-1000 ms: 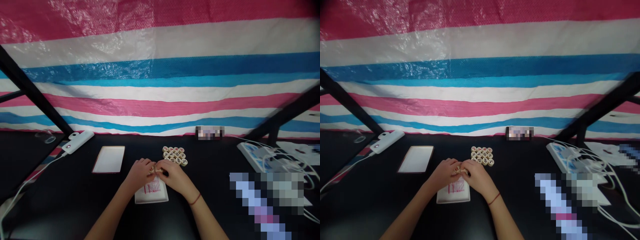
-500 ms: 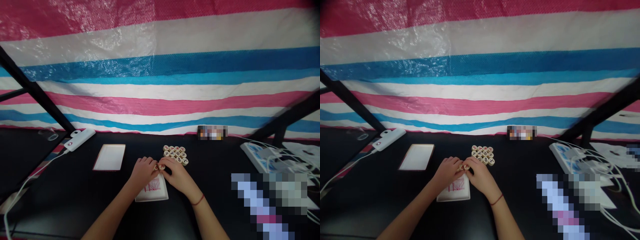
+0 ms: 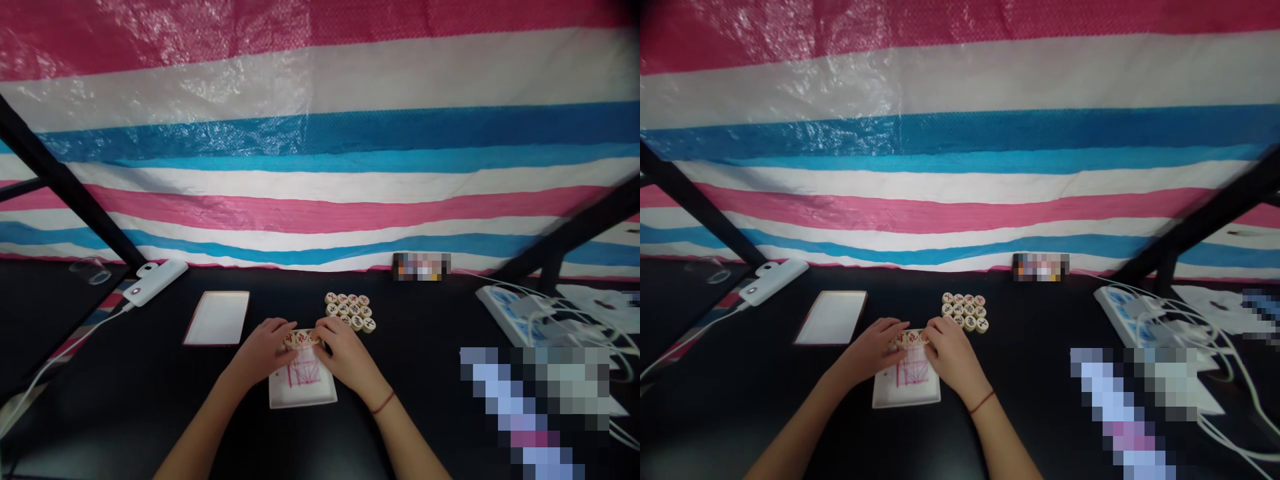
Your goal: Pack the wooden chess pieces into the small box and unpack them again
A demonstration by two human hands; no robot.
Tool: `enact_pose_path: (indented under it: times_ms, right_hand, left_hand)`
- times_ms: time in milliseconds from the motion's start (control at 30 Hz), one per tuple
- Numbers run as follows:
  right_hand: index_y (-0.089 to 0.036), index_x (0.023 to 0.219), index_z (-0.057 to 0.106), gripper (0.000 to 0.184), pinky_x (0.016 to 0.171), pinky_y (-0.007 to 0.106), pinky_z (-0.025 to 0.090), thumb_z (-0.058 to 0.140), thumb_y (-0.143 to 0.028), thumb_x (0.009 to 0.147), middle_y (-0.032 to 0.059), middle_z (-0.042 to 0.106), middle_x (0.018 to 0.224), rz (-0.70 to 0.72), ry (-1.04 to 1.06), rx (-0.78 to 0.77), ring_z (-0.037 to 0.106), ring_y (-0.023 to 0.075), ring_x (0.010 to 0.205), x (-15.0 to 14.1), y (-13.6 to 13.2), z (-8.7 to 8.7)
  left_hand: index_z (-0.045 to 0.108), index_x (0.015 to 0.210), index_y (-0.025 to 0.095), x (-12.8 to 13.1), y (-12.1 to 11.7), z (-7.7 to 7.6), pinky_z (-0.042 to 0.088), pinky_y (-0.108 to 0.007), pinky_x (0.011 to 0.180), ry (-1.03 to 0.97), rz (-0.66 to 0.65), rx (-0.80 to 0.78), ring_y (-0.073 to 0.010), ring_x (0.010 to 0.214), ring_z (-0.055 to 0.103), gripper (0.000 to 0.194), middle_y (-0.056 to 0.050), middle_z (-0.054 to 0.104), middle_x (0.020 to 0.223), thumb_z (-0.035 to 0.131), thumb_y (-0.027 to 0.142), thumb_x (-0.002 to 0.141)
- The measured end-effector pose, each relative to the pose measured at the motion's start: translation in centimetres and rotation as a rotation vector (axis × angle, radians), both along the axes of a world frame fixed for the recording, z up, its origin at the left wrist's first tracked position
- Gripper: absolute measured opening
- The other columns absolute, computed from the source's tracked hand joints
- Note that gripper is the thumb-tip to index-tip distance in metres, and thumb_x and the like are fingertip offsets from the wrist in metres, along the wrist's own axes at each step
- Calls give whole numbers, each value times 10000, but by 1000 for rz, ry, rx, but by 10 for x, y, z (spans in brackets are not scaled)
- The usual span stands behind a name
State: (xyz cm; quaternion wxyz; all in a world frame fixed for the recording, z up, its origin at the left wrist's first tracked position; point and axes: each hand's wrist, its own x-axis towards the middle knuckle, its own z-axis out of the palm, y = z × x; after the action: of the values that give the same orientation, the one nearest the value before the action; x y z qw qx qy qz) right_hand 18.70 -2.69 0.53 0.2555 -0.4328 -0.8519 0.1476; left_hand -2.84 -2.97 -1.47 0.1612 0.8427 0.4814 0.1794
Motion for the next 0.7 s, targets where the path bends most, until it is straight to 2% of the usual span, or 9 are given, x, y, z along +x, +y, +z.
enact_pose_path:
  times_ms: [200,300,400,467,567,633,700]
  right_hand:
    - [-199,802,566,198,794,355,473,521,-14,747,49,578,893,-38,-16,17,545,208,863,-3,-2,-3]
    - [-211,853,573,166,848,364,469,546,-70,768,57,585,972,-28,59,20,558,217,939,2,0,-1]
    - [-218,923,586,117,891,365,452,534,-168,830,66,601,1015,-126,112,67,568,227,1004,8,14,4]
    - [-199,995,598,166,867,348,452,496,-202,864,82,613,1036,-283,33,80,595,224,970,8,31,9]
    - [-161,1132,581,280,767,314,462,490,-258,886,123,604,1120,-495,-231,-29,639,222,900,1,58,16]
    - [-149,1144,580,300,710,310,462,479,-296,903,148,609,1122,-552,-412,-122,659,237,874,-8,73,20]
    - [-138,1075,612,272,693,318,464,476,-304,909,164,636,1063,-546,-531,-179,670,259,869,-16,82,21]
  left_hand:
    - [569,1251,214,1,0,0,471,-407,973,-65,11,-3,-237,1071,573,459,-88,632,1156,651,259,802]
    - [565,1254,216,-1,-2,3,477,-416,971,-112,22,-34,-237,1080,574,448,-92,631,1167,637,259,814]
    - [551,1269,219,-4,-4,7,480,-425,982,-166,48,-84,-237,1113,568,434,-92,619,1203,604,270,842]
    - [547,1275,223,-5,-5,9,476,-431,996,-194,65,-96,-240,1143,560,423,-91,607,1233,584,290,859]
    - [547,1271,229,-4,-6,11,456,-437,1030,-240,65,-24,-241,1201,528,401,-90,574,1287,560,292,876]
    - [553,1261,230,-3,-6,11,448,-440,1042,-268,54,54,-241,1226,507,385,-90,560,1304,551,277,880]
    - [560,1251,228,-2,-6,11,451,-437,1041,-287,51,108,-241,1227,503,374,-91,561,1294,551,260,879]
